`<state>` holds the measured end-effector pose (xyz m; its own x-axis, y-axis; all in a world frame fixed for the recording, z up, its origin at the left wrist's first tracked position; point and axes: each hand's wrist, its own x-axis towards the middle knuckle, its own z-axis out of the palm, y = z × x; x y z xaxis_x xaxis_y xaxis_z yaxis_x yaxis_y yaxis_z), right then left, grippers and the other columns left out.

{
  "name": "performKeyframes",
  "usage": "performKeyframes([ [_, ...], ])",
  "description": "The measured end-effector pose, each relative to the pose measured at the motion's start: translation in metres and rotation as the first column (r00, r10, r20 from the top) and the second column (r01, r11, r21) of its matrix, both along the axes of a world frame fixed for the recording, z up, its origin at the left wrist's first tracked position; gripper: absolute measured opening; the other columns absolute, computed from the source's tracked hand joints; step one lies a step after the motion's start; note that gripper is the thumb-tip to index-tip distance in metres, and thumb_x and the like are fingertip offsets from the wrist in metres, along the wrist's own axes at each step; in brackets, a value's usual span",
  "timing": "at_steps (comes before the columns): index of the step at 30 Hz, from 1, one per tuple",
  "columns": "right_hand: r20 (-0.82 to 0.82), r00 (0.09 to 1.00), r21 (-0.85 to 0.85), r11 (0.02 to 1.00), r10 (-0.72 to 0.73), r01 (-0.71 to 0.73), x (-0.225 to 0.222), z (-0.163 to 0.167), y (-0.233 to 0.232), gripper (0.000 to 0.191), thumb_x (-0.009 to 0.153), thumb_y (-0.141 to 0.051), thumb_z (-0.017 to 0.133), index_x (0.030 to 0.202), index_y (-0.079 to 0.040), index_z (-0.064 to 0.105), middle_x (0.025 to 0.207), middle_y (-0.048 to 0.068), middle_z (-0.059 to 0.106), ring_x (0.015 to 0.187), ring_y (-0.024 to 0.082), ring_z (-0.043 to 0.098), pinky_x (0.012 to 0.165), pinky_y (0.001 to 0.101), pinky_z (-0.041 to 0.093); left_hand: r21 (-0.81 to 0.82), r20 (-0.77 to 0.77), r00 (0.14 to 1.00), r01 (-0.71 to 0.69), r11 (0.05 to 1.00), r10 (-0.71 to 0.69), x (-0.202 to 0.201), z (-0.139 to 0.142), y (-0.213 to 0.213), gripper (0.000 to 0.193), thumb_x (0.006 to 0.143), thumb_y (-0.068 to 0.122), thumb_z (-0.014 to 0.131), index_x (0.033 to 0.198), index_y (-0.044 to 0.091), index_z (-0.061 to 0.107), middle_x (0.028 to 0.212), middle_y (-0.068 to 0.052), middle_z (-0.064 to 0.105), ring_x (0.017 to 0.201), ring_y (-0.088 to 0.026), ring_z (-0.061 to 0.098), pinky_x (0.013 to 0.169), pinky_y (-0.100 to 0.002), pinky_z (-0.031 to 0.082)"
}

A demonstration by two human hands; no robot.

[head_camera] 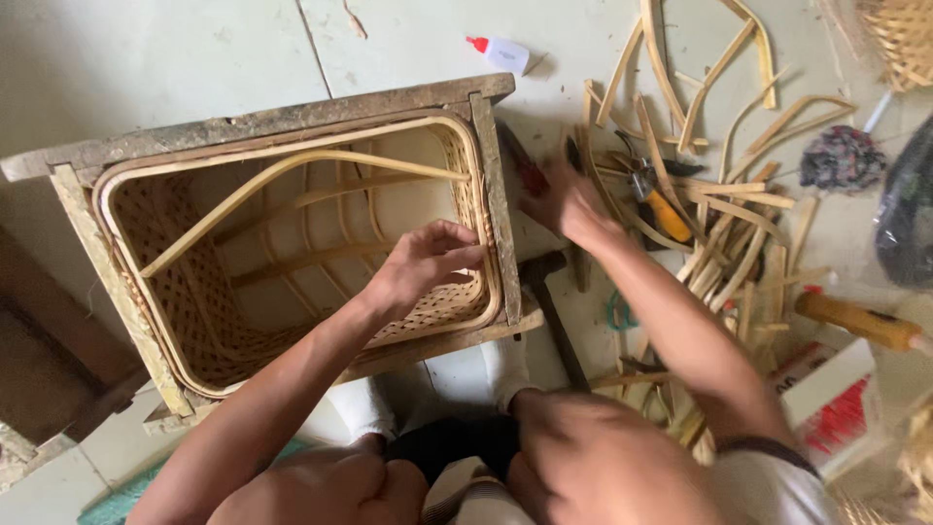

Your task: The person sits on the floor repairing a woven bamboo basket. They apply glue from a squeeze bottle to the basket frame, trim and tuck bamboo strips with a knife, weave and press curved bamboo slats across the basket interior, tap strips into place with a hammer, and cut excess material with pliers.

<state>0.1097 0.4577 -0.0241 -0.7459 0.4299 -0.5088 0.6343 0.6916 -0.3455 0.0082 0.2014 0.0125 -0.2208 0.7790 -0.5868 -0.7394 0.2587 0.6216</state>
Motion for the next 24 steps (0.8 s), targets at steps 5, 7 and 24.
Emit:
performKeyframes([
  [5,0.313,0.828,-0.369,0.743,-0.466,0.558,0.082,0.115,-0.006,0.025,0.094,-0.028,0.064,0.097,-0.003,0.065,0.077,0.004,0.066,0.064,0.012,0.064,0.058,0.0274,0.053,0.037,-0.086,0.996,-0.019,0.999,0.022,0.013,-0.019,0.014,0.023,0.091,0.016,0.08,0.092,0.002,0.062,0.086,-0.009,0.07,0.077,-0.016,0.071,0.072,-0.031,0.066],
  [7,0.374,0.812,-0.271,0.784,-0.448,0.558,0.101,0.175,-0.017,0.035,0.092,-0.036,0.066,0.098,-0.002,0.068,0.076,0.006,0.069,0.064,0.015,0.065,0.054,0.0327,0.045,0.056,-0.029,0.999,-0.042,0.998,0.044,0.017,-0.024,0.015,0.024,0.089,0.017,0.08,0.092,0.004,0.06,0.084,-0.007,0.069,0.074,-0.015,0.07,0.068,-0.03,0.066],
  [24,0.533,0.111,-0.799,-0.457,-0.839,0.391,0.103,0.151,-0.303,0.048,0.091,-0.018,0.051,0.138,-0.007,0.051,0.134,0.019,0.062,0.128,0.038,0.061,0.109,0.0522,0.047,0.04,-0.02,0.995,-0.101,0.994,0.102,0.051,-0.038,0.005,0.027,0.083,0.013,0.086,0.088,0.004,0.061,0.08,-0.004,0.069,0.07,-0.01,0.067,0.063,-0.026,0.061],
])
